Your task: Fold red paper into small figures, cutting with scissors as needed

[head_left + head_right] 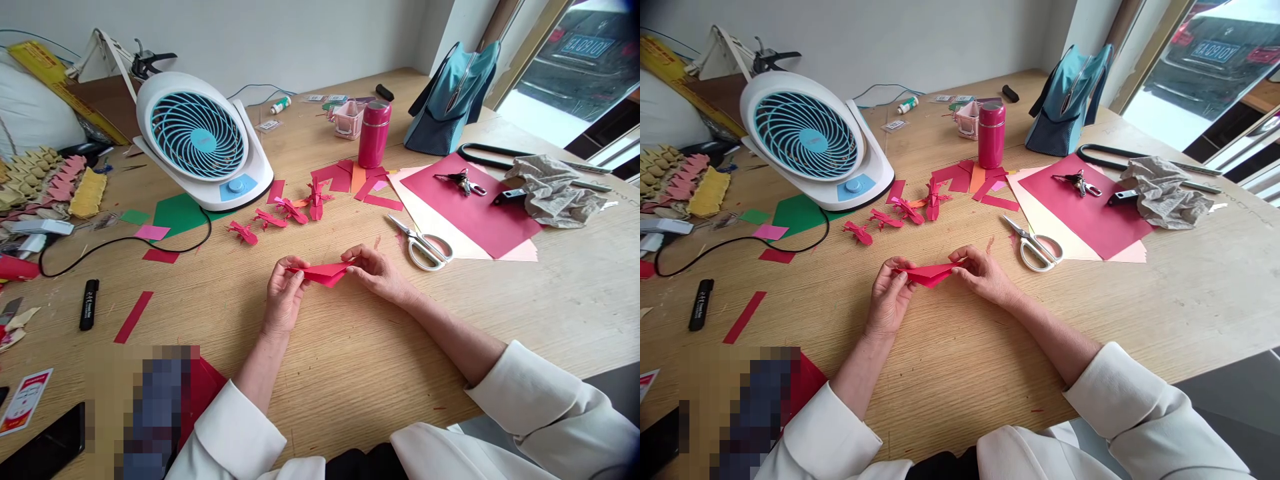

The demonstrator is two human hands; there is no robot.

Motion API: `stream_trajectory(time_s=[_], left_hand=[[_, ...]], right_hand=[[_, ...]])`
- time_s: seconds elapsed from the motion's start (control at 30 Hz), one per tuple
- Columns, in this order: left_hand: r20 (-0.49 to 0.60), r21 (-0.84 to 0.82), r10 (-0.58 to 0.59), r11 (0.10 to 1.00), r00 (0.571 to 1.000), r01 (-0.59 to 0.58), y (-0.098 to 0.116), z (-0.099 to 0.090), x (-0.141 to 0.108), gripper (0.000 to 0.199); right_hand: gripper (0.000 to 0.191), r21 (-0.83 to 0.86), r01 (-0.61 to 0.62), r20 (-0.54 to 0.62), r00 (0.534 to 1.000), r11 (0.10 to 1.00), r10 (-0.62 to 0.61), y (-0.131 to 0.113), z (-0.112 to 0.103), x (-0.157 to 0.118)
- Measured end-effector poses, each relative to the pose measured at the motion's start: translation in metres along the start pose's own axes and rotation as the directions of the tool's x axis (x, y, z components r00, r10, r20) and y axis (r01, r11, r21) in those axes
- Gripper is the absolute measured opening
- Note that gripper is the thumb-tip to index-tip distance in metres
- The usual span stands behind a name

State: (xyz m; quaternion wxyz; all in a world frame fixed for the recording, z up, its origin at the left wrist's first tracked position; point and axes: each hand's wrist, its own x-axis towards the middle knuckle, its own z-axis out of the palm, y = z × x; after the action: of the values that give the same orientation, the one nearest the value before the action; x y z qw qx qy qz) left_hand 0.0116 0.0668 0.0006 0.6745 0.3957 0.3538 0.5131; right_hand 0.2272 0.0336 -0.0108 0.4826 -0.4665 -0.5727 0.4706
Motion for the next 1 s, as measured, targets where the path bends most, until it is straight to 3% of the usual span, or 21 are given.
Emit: stream_trajectory(time_s=[0.17, 0.37, 0.53, 0.67, 0.77, 0.87, 1.0], left_hand=[[0.02, 0.089, 0.041, 0.995, 0.999, -0.042, -0.004, 0.001, -0.001, 0.037], [0.023, 0.31, 0.236, 0.922, 0.971, -0.232, -0.013, -0.002, 0.0, 0.019], [0.112, 0.604, 0.419, 0.691, 0.901, -0.396, -0.013, -0.002, -0.002, 0.01], [0.214, 0.786, 0.483, 0.431, 0.849, -0.443, -0.01, 0.002, -0.008, 0.015], [0.313, 0.847, 0.481, 0.248, 0.819, -0.47, -0.007, 0.007, -0.013, 0.019], [0.423, 0.835, 0.445, 0.146, 0.789, -0.53, -0.007, 0.011, -0.017, 0.023], [0.518, 0.798, 0.391, 0.1, 0.761, -0.595, -0.009, 0.014, -0.02, 0.018]], right_hand=[[0.039, 0.034, 0.018, -0.022, 1.0, 0.999, -0.017, 0.006, 0.002, 0.002], [0.035, 0.122, 0.024, -0.049, 0.999, 0.992, -0.019, 0.008, 0.002, 0.004], [0.041, 0.203, -0.003, -0.022, 1.0, 0.979, 0.008, 0.008, 0.003, 0.006], [0.041, 0.222, -0.035, 0.014, 0.999, 0.974, 0.032, 0.009, 0.003, 0.006], [0.031, 0.173, -0.01, -0.02, 1.0, 0.985, 0.014, 0.01, 0.005, 0.003], [0.017, 0.029, 0.042, -0.063, 0.997, 0.999, -0.04, 0.007, 0.008, 0.0], [0.006, -0.159, 0.107, -0.046, 0.992, 0.981, -0.116, 0.0, 0.013, -0.005]])
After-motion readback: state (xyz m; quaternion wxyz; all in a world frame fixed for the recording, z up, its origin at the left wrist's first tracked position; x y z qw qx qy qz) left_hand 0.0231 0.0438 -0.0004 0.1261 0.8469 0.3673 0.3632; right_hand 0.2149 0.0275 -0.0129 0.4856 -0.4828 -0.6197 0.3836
